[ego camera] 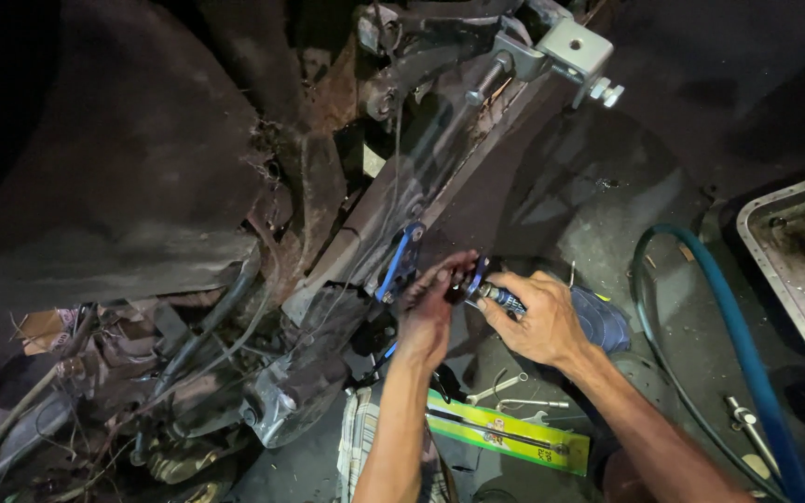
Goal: The person uses a ratchet and wrench to loosen and remove bolts from a blue motorcycle swingarm. They then detach the swingarm and handle small parts like washers and nuts.
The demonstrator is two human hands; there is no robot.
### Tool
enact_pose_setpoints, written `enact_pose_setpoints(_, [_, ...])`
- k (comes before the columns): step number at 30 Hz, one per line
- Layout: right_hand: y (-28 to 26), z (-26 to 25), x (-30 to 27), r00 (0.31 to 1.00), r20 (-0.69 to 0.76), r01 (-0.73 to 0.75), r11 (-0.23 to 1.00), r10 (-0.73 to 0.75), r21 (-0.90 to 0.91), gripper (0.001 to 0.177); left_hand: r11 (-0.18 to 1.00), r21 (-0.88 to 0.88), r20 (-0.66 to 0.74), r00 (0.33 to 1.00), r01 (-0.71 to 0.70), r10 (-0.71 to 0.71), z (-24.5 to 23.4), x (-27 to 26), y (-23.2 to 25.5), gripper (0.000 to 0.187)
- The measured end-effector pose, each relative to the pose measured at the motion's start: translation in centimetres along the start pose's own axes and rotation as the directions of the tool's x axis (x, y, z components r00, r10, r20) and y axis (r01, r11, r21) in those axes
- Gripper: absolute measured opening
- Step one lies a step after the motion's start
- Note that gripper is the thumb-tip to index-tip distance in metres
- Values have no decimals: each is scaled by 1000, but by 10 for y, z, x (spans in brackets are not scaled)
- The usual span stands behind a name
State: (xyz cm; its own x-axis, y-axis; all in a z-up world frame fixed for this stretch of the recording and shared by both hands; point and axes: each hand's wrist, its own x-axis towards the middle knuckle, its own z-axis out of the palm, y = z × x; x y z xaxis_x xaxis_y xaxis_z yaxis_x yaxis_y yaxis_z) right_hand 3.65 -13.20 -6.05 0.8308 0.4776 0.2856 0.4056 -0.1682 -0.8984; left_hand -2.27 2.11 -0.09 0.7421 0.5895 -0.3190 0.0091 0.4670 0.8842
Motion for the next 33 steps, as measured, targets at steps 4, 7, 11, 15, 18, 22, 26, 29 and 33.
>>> enact_pose_setpoints(4, [-5,-2,5,1000,-13,9,1000,-9,25,29,999,19,-172,984,-46,49,-10,14,-18,7])
enact_pose_setpoints(7, [-12,-3,9,998,-50,35,999,-34,8,31,1000,18,-474,880,-7,14,13,20,-24,47])
enact_pose_setpoints(11, [-4,-2,8,999,-46,29,1000,-29,3,29,998,41,-352,936,36,-19,-6,21,-34,22])
enact_pose_setpoints(15, [-8,-3,10,1000,-17,-6,1000,7,20,24,992,120,-104,995,26,-13,-5,11,-11,18])
enact_pose_setpoints(18, [2,2,5,1000,-23,-17,1000,17,-7,26,998,26,-190,980,-55,59,-9,22,-35,14])
enact_pose_setpoints(22, [3,2,7,999,-35,-21,999,19,-29,27,993,91,-327,939,-79,104,-35,41,-74,22])
enact_pose_setpoints(26, [4,0,4,999,-29,-36,999,36,8,27,1000,15,-142,990,-7,9,3,8,-13,29])
enact_pose_setpoints(29, [-2,-2,6,998,-32,-58,998,58,-2,29,999,41,-87,996,27,-23,-14,15,-26,23])
enact_pose_setpoints(33, [3,1,5,997,-26,-67,998,66,-11,32,995,97,-276,961,-2,29,-15,26,-39,13])
